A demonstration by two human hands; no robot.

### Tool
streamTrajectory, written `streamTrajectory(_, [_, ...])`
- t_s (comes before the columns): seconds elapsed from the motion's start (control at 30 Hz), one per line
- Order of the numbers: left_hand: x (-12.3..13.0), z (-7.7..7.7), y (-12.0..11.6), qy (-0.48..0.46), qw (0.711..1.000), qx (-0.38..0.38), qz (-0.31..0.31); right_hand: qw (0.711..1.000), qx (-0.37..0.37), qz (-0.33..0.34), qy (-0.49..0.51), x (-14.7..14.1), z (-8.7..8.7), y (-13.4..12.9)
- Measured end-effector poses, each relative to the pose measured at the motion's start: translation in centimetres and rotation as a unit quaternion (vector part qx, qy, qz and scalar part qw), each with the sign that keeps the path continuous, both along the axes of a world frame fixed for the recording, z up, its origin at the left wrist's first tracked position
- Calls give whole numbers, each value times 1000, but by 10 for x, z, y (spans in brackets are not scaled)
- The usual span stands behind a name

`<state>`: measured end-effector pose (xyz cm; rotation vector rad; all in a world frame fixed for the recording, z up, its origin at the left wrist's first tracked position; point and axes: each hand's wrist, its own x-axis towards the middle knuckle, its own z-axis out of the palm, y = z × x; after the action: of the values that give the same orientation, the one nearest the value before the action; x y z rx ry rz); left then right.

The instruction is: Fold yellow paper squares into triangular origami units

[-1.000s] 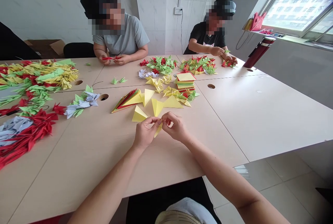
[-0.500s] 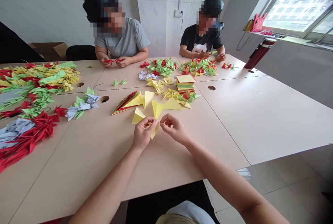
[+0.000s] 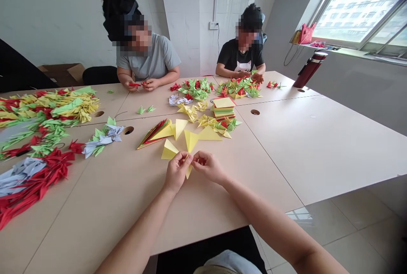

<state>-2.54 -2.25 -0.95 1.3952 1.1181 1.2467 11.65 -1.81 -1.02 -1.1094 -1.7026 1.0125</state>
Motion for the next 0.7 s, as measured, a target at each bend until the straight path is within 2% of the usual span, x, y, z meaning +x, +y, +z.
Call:
streamTrajectory(0.1, [2, -2, -1, -1, 1000, -2, -12, 1000, -8, -14, 6, -4, -3, -2])
streamTrajectory(0.2, [4, -4, -1, 10, 1000, 4, 15, 1000, 0, -14, 12, 0, -2, 4])
streamTrajectory(0.23, [4, -5, -1, 8, 999, 6, 35, 999, 12, -32, 20, 5, -1, 8])
streamTrajectory(0.27, [5, -6, 0, 9, 999, 3, 46, 997, 29, -60, 33, 12, 1, 15])
streamTrajectory(0.3, [5, -7, 1, 9, 999, -4, 50, 989, 49, -132, 52, 20, 4, 23])
streamTrajectory(0.37, [5, -9, 2, 10, 999, -17, 42, 954, 73, -280, 79, 41, 10, 43])
streamTrajectory(0.4, [5, -10, 2, 12, 999, -20, 33, 944, 76, -313, 73, 51, 12, 53])
streamTrajectory(0.53, [5, -14, 3, 31, 999, -17, 16, 956, 25, -290, -27, 77, 10, 81])
streamTrajectory(0.6, [5, -16, 3, 33, 999, -16, 17, 958, 23, -279, -65, 77, 3, 84])
streamTrajectory(0.7, [4, -19, 4, 35, 999, -11, 14, 938, 63, -258, -221, 67, -6, 80])
